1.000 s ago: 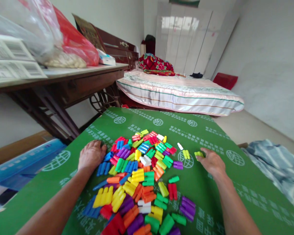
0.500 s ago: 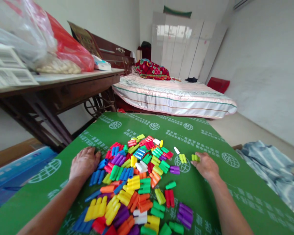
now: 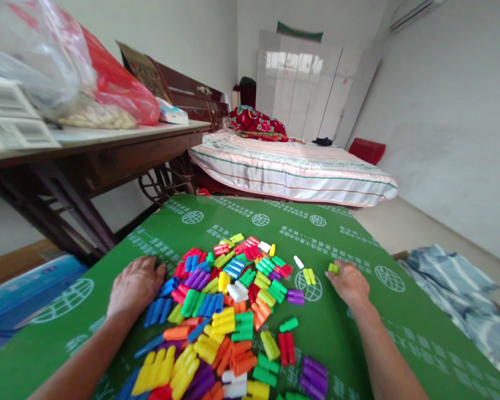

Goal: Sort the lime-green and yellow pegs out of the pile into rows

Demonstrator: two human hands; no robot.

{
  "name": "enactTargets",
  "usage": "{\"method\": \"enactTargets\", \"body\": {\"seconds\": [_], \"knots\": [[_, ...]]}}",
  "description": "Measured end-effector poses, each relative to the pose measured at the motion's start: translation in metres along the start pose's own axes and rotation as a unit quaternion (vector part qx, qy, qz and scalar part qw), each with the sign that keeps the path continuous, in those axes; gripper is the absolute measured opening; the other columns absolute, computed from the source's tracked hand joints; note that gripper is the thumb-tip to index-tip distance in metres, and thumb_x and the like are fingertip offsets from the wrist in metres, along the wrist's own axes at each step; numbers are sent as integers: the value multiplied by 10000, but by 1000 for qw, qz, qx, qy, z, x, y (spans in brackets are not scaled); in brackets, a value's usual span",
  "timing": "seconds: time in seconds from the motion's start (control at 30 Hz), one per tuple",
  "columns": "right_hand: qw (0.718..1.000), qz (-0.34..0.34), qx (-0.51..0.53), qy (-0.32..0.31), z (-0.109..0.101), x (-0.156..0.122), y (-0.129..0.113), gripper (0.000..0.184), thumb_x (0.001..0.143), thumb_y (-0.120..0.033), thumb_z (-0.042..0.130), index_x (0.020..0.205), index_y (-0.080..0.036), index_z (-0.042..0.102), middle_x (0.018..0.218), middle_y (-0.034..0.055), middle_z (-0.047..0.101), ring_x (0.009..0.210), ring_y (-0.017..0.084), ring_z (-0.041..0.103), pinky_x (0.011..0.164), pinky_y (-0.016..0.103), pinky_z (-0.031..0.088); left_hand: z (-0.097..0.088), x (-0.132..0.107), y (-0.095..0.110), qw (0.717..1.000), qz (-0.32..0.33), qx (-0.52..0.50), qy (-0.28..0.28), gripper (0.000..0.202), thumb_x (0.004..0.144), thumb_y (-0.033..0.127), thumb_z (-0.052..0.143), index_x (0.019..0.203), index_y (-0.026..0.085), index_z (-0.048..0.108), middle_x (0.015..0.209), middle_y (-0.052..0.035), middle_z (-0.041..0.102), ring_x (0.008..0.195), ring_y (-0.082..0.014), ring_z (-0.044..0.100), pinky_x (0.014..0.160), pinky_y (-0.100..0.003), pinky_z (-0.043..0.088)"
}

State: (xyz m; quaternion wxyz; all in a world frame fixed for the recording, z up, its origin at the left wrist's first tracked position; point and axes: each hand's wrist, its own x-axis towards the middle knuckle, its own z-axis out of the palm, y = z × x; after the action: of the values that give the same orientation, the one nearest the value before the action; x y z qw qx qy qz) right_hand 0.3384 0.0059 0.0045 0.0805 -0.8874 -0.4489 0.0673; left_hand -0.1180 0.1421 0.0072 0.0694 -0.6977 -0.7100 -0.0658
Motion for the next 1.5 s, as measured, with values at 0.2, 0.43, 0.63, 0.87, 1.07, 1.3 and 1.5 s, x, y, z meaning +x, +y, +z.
{"method": "enactTargets", "body": {"seconds": [0.2,0.43,0.63,0.87,1.07,1.3,1.5], "knots": [[999,6,-30,-15,-10,27,6,465,828,-279,503,1288,-243,554,1262,120,584,1045,238,628,830,337,492,1,3,-4,1000,5,9,12,603,844,427,179,1155,96,576,1258,-177,575,1196,-282,505,1022,-390,380],[999,-20,-35,-23,-15,62,20,619,761,-75,468,1358,-237,469,1316,59,574,1141,185,576,909,274,446,4,4,-6,1000,-5,-1,12,686,823,471,130,1197,82,553,1287,-177,558,1219,-286,484,1039,-389,364],[996,-66,-34,-38,-18,85,29,630,693,-4,470,1271,-238,561,1238,56,632,1100,190,598,892,259,440,2,3,-5,1000,-10,7,7,689,817,476,116,1206,113,554,1296,-155,558,1232,-275,478,1044,-381,362],[990,-134,-17,-37,-19,106,43,666,638,28,486,1226,-264,594,1253,22,624,1157,195,555,952,266,404,5,5,-7,1000,-9,-2,15,649,831,450,163,1200,93,560,1274,-170,572,1218,-281,489,1039,-390,369],[986,-162,-6,-39,-8,124,53,751,619,53,484,1327,-196,521,1372,66,525,1181,187,538,981,249,395,10,7,-12,1000,7,3,-2,662,846,443,182,1227,35,538,1303,-178,545,1233,-290,469,1063,-390,333],[990,-133,-17,-39,-2,136,57,602,642,24,500,1183,-213,621,1209,65,641,1054,181,609,863,236,440,7,6,-10,1000,2,8,-10,634,862,429,194,1237,44,530,1320,-169,534,1246,-283,459,1065,-386,333],[992,-120,-33,-36,-1,138,59,588,660,12,499,1183,-240,596,1218,43,629,1041,156,600,837,224,428,4,5,-7,1000,-2,9,-12,633,864,427,187,1226,43,537,1312,-177,538,1248,-287,457,1062,-399,341]]}}
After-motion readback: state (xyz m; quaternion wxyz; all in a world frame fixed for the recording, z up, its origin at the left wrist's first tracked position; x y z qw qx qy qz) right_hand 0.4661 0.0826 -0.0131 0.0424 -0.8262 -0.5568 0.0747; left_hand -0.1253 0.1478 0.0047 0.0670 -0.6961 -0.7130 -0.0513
